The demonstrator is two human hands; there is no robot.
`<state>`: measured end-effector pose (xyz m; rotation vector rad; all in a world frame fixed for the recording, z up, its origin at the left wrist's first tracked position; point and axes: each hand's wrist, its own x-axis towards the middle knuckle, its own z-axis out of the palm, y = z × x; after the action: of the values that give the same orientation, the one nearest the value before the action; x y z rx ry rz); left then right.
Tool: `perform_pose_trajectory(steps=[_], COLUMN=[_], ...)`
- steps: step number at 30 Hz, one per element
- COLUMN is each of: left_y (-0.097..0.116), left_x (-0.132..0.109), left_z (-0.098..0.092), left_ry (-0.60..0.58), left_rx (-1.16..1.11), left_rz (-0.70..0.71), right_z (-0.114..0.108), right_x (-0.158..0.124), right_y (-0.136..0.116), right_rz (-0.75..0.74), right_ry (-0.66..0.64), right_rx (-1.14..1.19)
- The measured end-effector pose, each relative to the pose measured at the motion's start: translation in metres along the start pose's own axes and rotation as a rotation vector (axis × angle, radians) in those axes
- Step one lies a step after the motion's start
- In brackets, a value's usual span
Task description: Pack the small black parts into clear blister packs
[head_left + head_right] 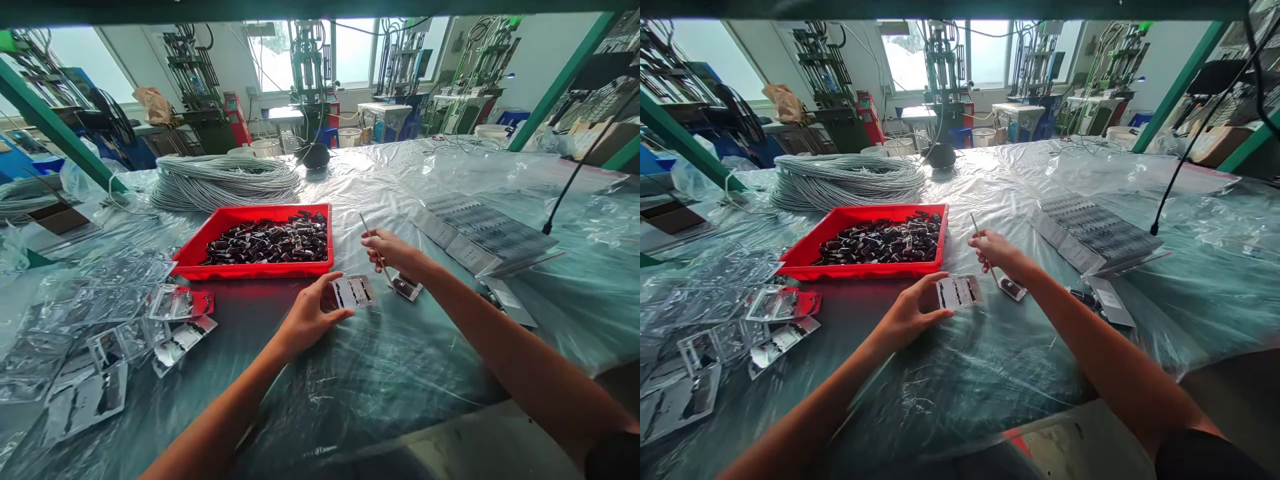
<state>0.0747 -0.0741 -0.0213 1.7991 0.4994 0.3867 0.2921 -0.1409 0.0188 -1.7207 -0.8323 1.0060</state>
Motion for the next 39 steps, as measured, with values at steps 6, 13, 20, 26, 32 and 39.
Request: perform_pose_trajectory(steps=[6, 13, 20, 26, 32, 39], left_y=[0.007, 0.011, 0.013, 0.016, 0.014, 0.018], left_x=[-0.001, 0.000, 0.000, -0.004, 0.003, 0.009], left_z=[0.000, 0.004, 0.002, -0.002, -0.023, -0.038], left_ry=[0.145, 0.294, 0.317, 0.367, 0.558, 0.651], left_rx=[-0.468, -0.773, -0.879, -0.690, -0.596, -0.848], left_rz=[-0.088, -0.068, -0.042, -0.010, 0.039, 0.060], right_z=[0.015, 0.062, 0.072, 0.062, 0.042, 0.063], right_x=[-0.026, -0.056, -0.042, -0.051, -0.023, 0.005], right_y=[0.001, 0.006, 0.015, 0.004, -0.037, -0.068], right_rz=[-0.632, -0.964, -0.930, -0.897, -0.789, -0.892], right_ry=[0.314, 0.195, 0.201, 0.107, 0.237, 0.145], right_rx=[-0.882, -0.753, -0.406, -0.283, -0.273, -0.533])
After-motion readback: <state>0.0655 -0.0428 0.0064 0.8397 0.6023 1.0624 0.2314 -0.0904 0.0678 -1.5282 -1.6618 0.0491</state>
